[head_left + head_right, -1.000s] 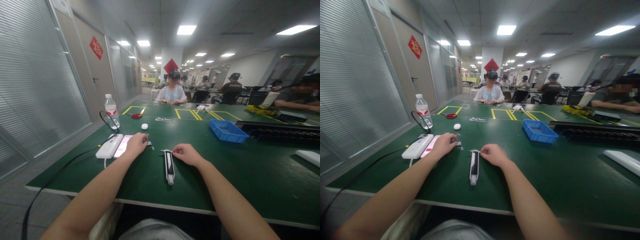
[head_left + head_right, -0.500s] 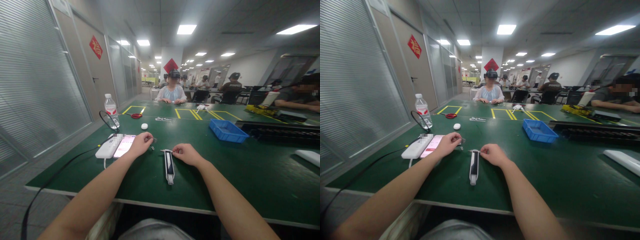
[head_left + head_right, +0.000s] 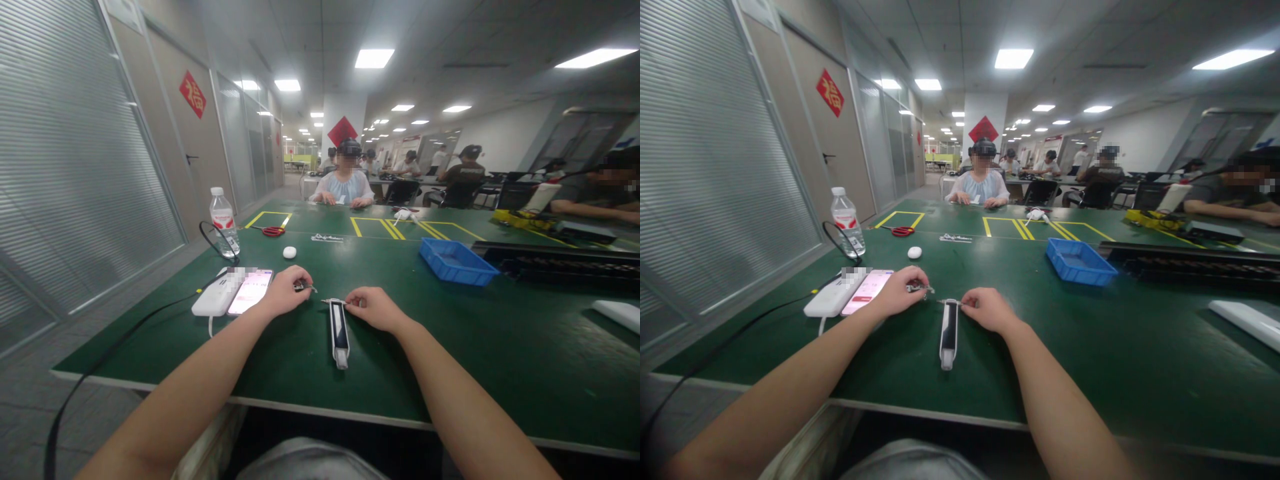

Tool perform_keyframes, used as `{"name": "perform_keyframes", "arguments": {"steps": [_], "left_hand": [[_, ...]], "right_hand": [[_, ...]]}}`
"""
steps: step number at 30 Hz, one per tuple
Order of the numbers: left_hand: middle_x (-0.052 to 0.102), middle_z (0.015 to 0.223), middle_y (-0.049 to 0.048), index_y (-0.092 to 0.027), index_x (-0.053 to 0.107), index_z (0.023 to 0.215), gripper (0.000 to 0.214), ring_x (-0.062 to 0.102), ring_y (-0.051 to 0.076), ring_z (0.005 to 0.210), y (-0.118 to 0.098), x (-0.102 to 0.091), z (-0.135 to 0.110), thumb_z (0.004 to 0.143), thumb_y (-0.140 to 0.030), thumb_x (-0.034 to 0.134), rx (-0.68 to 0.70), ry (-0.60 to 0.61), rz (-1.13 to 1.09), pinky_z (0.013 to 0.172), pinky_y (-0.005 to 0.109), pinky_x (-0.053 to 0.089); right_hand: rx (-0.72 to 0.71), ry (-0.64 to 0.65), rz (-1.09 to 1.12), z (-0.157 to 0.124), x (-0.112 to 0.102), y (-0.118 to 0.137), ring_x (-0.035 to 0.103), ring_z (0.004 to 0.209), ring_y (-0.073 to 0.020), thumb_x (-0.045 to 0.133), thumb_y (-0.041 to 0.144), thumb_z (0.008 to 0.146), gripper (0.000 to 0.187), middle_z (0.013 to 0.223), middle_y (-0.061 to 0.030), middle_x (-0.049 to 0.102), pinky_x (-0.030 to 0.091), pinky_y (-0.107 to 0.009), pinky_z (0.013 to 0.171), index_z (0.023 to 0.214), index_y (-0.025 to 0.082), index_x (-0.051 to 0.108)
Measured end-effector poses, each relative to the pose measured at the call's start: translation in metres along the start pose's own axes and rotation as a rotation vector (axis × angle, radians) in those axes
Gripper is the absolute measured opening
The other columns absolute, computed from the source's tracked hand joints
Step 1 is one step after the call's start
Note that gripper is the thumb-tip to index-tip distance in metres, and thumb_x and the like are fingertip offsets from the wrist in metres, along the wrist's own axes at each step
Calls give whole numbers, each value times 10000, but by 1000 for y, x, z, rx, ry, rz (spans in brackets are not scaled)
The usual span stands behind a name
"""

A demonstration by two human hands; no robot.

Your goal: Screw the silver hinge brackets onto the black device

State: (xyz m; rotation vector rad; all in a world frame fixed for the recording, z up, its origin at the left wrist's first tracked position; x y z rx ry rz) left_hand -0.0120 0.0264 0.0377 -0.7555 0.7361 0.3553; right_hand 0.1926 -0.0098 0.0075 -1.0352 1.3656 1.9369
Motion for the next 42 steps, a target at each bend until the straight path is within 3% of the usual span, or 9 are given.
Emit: {"name": "perform_keyframes", "arguments": {"steps": [6, 13, 19, 31, 42], "left_hand": [[596, 993, 49, -160, 596, 980, 340, 590, 158, 902, 3, 5, -1, 653, -76, 563, -50, 24, -138, 754, 264, 513], [600, 1007, 66, -152, 613, 991, 400, 603, 167, 928, 11, 9, -2, 628, -17, 512, -98, 52, -219, 750, 265, 531], [633, 988, 73, -136, 610, 989, 414, 620, 166, 914, 15, 13, -1, 616, -9, 484, -153, 80, -305, 767, 280, 534], [667, 1012, 108, -118, 596, 1016, 450, 638, 172, 931, 3, 22, -5, 615, 27, 453, -159, 274, -408, 799, 318, 531], [635, 1049, 100, -131, 600, 1033, 361, 617, 179, 970, 1, 26, -8, 694, -53, 505, -133, 281, -371, 819, 319, 530]], "right_hand": [[0, 2, -6, 0, 0, -1, 540, 629, -120, 575, 279, 752, 172, 716, -20, 649, 401, -238, 604, 813, 185, 705], [11, 2, 10, -1, 0, 0, 542, 627, -120, 569, 299, 756, 188, 722, -21, 650, 405, -239, 599, 822, 183, 702], [11, 3, 16, 0, 1, -1, 548, 635, -123, 572, 293, 753, 186, 723, -19, 650, 408, -241, 604, 827, 185, 704], [-4, 6, -4, -1, 0, 1, 537, 620, -121, 563, 283, 768, 186, 729, -26, 653, 404, -243, 601, 830, 182, 708], [-9, 4, -2, 0, 1, 1, 539, 621, -120, 570, 249, 759, 164, 717, -21, 649, 405, -237, 600, 823, 183, 706]]}}
Point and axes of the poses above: each hand's wrist, its own z-axis towards the middle knuckle, its own x-axis out of the palm, y = z × x, the point moved 5 cm from there along z, towards the middle knuckle
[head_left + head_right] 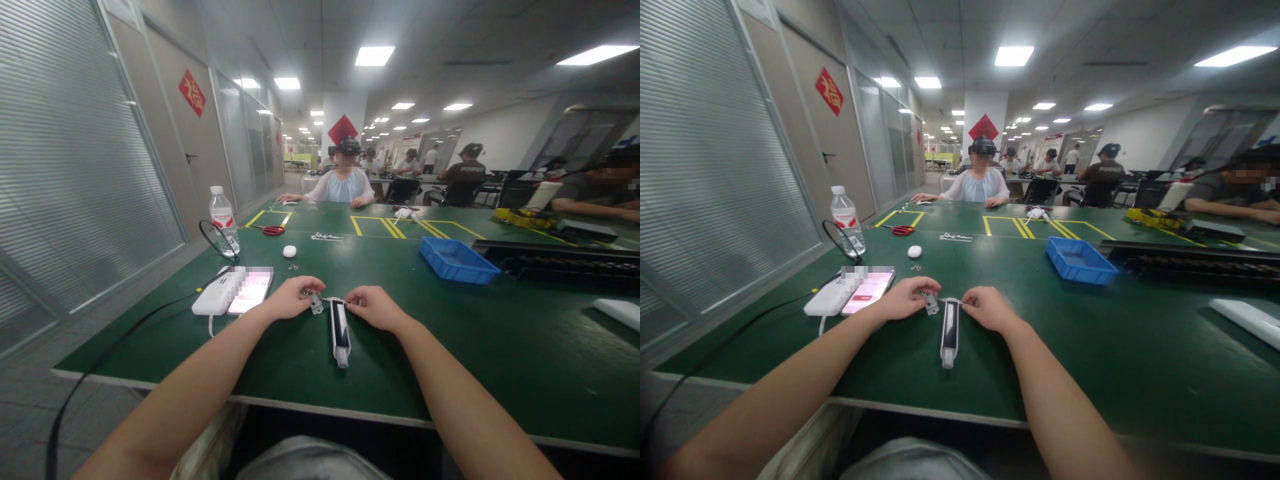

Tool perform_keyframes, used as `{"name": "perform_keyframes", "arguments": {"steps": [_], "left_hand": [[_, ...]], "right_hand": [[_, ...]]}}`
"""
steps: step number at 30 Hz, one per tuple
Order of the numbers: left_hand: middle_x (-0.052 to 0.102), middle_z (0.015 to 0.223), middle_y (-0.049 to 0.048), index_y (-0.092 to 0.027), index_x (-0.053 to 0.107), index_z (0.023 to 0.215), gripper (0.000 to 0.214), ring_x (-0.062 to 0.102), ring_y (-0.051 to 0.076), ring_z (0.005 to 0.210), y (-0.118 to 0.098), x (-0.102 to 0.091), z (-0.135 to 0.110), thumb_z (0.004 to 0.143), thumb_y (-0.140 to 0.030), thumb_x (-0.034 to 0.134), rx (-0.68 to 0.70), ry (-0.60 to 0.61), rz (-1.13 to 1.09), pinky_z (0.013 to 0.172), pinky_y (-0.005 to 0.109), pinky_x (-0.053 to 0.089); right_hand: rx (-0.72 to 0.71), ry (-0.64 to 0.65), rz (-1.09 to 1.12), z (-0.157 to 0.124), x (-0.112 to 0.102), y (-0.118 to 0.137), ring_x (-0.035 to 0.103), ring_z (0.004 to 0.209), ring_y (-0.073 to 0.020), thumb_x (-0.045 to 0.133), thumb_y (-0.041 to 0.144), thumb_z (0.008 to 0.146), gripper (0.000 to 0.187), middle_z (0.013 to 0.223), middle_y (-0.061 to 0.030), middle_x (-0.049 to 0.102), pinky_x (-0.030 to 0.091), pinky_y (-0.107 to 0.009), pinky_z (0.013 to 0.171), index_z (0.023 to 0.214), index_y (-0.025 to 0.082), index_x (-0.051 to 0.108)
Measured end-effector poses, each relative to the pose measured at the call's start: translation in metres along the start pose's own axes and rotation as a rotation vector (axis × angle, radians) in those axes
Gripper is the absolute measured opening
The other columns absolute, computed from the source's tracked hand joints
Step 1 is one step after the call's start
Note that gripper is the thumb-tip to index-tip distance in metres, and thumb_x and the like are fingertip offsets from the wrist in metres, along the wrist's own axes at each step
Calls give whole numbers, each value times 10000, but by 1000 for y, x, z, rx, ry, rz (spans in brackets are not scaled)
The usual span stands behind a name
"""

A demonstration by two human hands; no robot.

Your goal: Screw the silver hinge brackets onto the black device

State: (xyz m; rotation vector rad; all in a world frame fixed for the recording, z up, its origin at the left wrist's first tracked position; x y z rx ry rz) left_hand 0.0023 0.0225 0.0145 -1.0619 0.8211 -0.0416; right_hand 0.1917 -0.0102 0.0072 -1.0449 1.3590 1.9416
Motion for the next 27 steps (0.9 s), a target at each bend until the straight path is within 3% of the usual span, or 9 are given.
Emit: {"name": "perform_keyframes", "arguments": {"steps": [10, 27], "left_hand": [[581, 1046, 78, -156, 617, 1002, 357, 572, 164, 967, -12, 1, -2, 699, -28, 479, 45, -13, 94, 816, 293, 527], [634, 1046, 73, -155, 622, 1031, 412, 596, 156, 969, -11, 3, -2, 700, 4, 435, 82, -37, 136, 855, 298, 507]], "right_hand": [[-13, 6, -5, 0, 0, 2, 531, 622, -120, 575, 231, 759, 152, 713, -23, 641, 402, -239, 605, 812, 176, 707], [-38, -21, -35, 1, 0, 3, 517, 633, -118, 574, 221, 772, 138, 737, -23, 631, 387, -235, 603, 806, 181, 701]]}}
Point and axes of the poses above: each hand's wrist, its own z-axis towards the middle knuckle, its own x-axis out of the palm, y = z × x, the point moved 5 cm from there along z, towards the middle knuckle
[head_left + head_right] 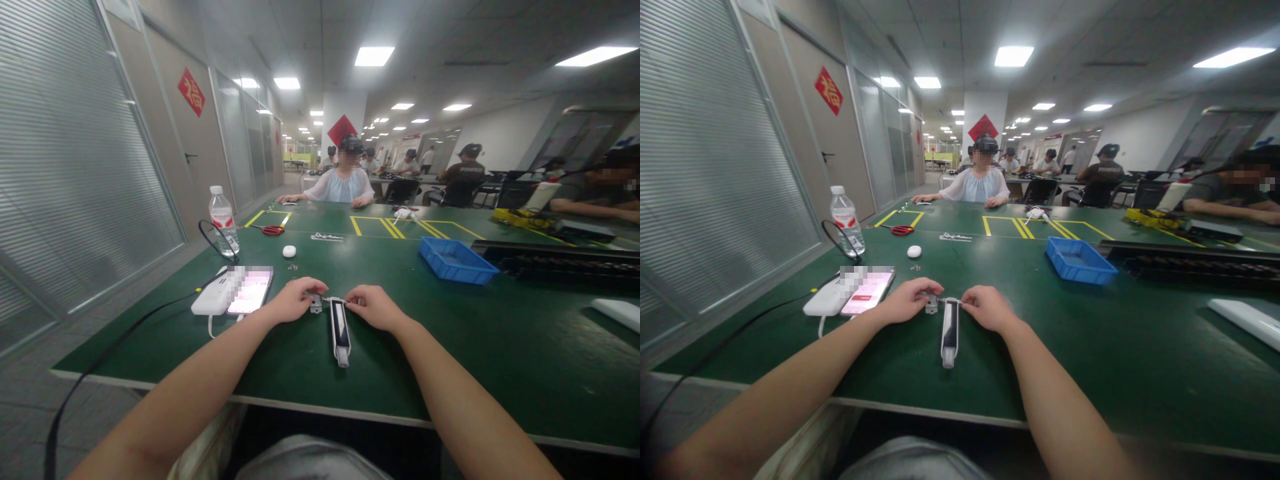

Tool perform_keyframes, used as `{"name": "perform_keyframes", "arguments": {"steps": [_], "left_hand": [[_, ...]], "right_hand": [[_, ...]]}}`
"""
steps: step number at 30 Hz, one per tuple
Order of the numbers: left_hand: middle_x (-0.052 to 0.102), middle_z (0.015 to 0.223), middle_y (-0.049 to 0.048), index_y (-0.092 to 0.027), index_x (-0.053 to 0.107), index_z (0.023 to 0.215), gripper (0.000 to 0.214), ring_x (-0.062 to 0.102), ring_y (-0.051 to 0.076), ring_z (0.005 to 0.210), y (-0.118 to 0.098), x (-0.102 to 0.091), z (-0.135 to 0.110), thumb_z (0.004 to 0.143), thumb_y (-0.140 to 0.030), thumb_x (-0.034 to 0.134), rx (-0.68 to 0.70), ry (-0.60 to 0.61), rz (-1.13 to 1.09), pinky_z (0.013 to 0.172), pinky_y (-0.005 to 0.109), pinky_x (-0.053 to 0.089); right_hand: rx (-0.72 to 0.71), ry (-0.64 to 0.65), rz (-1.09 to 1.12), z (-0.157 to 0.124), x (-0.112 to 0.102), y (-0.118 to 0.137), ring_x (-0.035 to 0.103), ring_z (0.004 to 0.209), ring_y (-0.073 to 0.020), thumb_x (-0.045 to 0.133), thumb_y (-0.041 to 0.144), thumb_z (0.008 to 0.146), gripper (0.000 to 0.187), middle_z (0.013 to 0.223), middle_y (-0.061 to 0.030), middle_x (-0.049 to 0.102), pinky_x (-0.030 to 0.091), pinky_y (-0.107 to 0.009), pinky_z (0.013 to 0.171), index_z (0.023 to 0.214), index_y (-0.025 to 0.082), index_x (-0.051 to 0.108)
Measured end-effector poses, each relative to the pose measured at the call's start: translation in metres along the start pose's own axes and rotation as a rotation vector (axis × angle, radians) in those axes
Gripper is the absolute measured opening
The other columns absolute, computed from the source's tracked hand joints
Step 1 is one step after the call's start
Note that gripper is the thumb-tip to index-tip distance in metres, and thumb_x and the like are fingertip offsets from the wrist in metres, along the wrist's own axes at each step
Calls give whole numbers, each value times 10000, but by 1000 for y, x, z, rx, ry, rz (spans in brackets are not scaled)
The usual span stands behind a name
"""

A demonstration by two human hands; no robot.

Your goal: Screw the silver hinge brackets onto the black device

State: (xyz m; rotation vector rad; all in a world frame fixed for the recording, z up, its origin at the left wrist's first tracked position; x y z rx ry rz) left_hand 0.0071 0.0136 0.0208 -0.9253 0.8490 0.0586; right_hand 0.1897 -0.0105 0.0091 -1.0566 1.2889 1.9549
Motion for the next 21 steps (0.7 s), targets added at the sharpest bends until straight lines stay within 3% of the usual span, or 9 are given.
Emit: {"name": "perform_keyframes", "arguments": {"steps": [21], "left_hand": [[626, 975, 45, -155, 622, 949, 351, 572, 155, 939, -8, 7, 1, 719, 16, 418, 53, 26, 112, 879, 307, 460]], "right_hand": [[-1, -3, 12, 0, 1, 5, 519, 637, -123, 568, 216, 776, 137, 747, -29, 632, 397, -241, 620, 812, 176, 694]]}}
Point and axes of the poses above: each hand's wrist, its own z-axis towards the middle knuckle, its own x-axis out of the palm, y = z × x, the point moved 5 cm from there along z, towards the middle knuckle
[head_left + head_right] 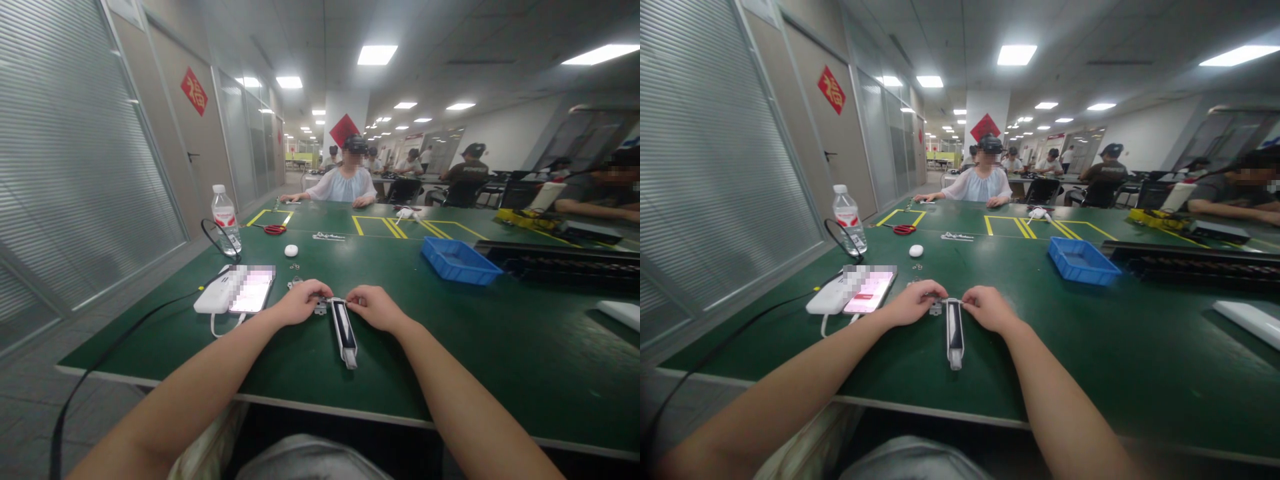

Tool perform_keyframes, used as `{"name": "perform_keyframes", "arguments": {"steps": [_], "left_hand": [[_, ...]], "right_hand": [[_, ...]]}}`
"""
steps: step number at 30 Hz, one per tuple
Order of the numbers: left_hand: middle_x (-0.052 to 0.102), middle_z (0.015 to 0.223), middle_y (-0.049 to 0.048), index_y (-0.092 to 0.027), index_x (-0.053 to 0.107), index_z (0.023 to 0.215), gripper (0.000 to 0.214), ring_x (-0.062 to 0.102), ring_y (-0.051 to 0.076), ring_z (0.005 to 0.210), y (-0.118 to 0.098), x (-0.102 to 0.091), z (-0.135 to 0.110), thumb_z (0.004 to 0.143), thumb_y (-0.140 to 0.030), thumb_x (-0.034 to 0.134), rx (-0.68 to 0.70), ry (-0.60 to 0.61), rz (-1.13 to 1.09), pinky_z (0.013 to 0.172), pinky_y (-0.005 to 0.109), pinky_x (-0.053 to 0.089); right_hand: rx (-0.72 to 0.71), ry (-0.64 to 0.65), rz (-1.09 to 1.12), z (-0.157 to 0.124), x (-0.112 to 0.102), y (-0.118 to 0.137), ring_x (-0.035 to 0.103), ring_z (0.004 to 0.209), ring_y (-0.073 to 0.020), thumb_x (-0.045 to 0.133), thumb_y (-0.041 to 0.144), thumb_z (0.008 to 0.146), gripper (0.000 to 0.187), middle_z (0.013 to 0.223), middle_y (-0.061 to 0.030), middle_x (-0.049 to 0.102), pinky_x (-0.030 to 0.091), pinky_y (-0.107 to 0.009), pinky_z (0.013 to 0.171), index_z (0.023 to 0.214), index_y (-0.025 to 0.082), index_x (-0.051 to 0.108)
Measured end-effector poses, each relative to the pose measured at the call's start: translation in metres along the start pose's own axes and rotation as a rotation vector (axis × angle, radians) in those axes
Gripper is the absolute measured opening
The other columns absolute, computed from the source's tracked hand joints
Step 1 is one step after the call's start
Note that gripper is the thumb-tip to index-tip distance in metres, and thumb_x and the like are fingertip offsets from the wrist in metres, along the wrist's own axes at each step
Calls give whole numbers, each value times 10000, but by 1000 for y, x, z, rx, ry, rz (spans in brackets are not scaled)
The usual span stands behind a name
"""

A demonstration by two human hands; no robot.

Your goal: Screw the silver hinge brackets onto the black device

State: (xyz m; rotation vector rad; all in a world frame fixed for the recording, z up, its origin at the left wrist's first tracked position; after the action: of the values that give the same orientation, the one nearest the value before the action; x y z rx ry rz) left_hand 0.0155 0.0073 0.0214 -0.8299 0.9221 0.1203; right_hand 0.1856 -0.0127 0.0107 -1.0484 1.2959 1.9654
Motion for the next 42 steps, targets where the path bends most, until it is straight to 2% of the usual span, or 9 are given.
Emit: {"name": "perform_keyframes", "arguments": {"steps": [11, 22, 29, 33, 36, 42], "left_hand": [[627, 963, 35, -156, 610, 958, 356, 575, 142, 907, 1, 3, 0, 724, 25, 412, 31, 12, 42, 859, 285, 458], [620, 965, 41, -153, 604, 960, 355, 559, 154, 937, -5, 3, 0, 705, 25, 433, 120, 18, 114, 875, 293, 441], [624, 953, 39, -171, 608, 969, 275, 573, 162, 891, -4, -7, -1, 737, -82, 491, 88, -48, 201, 833, 294, 449], [645, 856, 16, -185, 616, 979, 238, 582, 173, 839, -4, -10, -2, 748, -200, 558, 60, -6, 284, 807, 300, 435], [645, 876, 19, -192, 624, 992, 258, 581, 181, 853, -4, -9, -3, 753, -286, 594, 58, 48, 309, 802, 297, 431], [642, 900, 25, -195, 625, 1007, 274, 583, 172, 854, -3, -6, -2, 746, -278, 620, 46, 81, 284, 788, 278, 432]], "right_hand": [[-19, -8, 0, 0, 0, 0, 523, 633, -122, 569, 223, 776, 141, 743, -31, 637, 393, -238, 613, 813, 177, 697], [26, -8, 33, 0, -1, -1, 517, 607, -117, 567, 252, 761, 155, 712, -25, 633, 395, -235, 590, 782, 177, 700], [20, -20, 42, 0, 0, -6, 517, 600, -112, 576, 266, 758, 163, 711, -23, 640, 399, -233, 588, 796, 175, 705], [17, -17, 39, 1, 0, -7, 516, 600, -112, 576, 274, 762, 166, 704, -22, 639, 393, -230, 577, 798, 175, 704], [20, -10, 40, 0, 0, -5, 517, 600, -114, 571, 279, 765, 171, 697, -21, 637, 391, -230, 576, 797, 175, 703], [37, -7, 54, 0, -1, -3, 512, 591, -114, 573, 280, 764, 169, 694, -20, 635, 385, -232, 569, 788, 170, 699]]}}
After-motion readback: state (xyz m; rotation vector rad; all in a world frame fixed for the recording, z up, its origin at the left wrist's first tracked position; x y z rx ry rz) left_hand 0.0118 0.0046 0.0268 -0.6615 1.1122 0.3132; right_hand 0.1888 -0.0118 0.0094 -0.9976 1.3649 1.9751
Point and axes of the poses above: each hand's wrist, its own z-axis towards the middle knuckle, its own x-axis out of the palm, y = z × x, the point moved 5 cm from there along z, towards the middle knuckle
